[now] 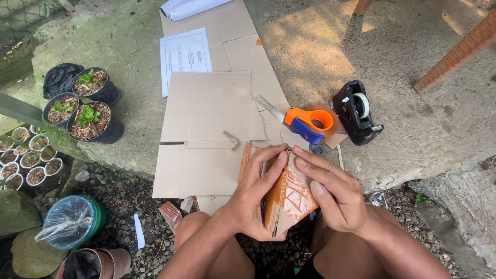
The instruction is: The person folds a flat piece of cardboard into a small box shape, secures the edges with orange packing tape, and trims excess tape with scissors. The person works on the ground with tools and materials laid out nearby.
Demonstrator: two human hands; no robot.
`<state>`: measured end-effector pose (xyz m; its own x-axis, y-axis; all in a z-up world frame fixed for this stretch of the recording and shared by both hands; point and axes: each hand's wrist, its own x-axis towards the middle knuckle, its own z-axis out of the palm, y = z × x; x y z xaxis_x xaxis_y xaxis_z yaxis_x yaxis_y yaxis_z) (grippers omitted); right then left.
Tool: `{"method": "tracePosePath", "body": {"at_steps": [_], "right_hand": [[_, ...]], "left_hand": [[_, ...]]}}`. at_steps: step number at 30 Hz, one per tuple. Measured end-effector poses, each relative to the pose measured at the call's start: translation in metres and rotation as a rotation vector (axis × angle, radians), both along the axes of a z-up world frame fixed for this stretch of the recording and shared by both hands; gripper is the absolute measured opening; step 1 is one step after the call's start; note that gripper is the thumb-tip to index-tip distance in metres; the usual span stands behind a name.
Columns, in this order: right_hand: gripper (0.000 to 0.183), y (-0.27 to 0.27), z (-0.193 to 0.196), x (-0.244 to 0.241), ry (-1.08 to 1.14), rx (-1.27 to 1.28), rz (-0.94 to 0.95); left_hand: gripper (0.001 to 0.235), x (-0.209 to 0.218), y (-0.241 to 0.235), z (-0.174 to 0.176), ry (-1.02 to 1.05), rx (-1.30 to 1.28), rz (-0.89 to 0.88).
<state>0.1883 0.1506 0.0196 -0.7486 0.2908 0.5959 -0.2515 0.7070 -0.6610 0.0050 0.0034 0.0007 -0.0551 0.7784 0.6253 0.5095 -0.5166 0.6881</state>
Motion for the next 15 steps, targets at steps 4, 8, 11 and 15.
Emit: {"method": "tracePosePath", "body": {"at_steps": [4, 8, 11, 15], "right_hand": [[0.037, 0.002, 0.001, 0.001, -0.006, 0.020, -0.013], [0.036, 0.004, -0.001, 0.002, 0.017, 0.027, -0.028], [0.036, 0.006, -0.002, 0.002, 0.021, 0.028, -0.021], [0.033, 0.005, -0.005, 0.003, 0.037, 0.035, -0.019]], "left_hand": [[0.123, 0.001, 0.004, 0.000, 0.025, -0.008, 0.023], [0.122, 0.006, 0.006, -0.003, 0.035, -0.018, 0.029], [0.117, 0.011, 0.008, -0.007, -0.033, 0.020, 0.034], [0.111, 0.012, 0.007, -0.014, -0.045, 0.050, 0.040]]}}
